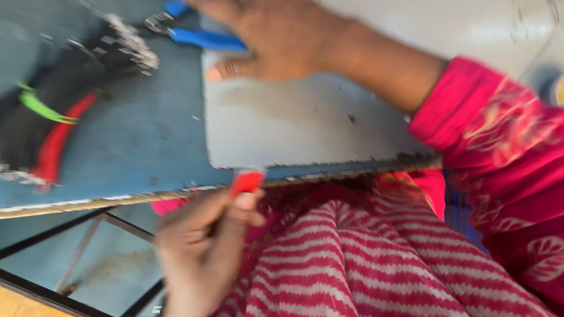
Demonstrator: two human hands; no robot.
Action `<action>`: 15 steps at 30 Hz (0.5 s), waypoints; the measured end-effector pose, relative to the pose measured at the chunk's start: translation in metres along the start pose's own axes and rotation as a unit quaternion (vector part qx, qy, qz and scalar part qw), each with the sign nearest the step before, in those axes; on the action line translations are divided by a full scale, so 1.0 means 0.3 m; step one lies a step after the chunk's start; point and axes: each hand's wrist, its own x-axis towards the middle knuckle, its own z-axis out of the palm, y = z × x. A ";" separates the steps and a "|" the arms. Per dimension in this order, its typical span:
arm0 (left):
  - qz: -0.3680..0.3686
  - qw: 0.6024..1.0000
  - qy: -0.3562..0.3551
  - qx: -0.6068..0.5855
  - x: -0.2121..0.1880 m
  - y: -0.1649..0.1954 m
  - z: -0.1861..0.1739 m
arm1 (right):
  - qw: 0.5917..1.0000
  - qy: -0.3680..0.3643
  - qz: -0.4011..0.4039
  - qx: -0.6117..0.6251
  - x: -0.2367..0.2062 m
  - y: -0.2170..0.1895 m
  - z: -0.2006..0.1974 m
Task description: The person strips the ends of red wires using wire cutters, applies a paste to the exposed ends, and then uses a soldering iron to attach the wires to small square LED modules on a workbench.
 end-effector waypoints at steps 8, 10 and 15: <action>-0.008 0.994 -0.105 -0.035 0.038 -0.005 0.088 | 0.981 -0.128 0.092 -0.117 0.033 -0.024 0.096; -0.011 0.991 -0.132 -0.034 0.033 0.011 0.094 | 0.981 -0.130 0.116 -0.089 0.003 -0.030 0.045; -0.003 0.990 -0.127 -0.065 0.044 -0.001 0.102 | 0.930 0.012 0.266 0.253 -0.234 -0.109 -0.159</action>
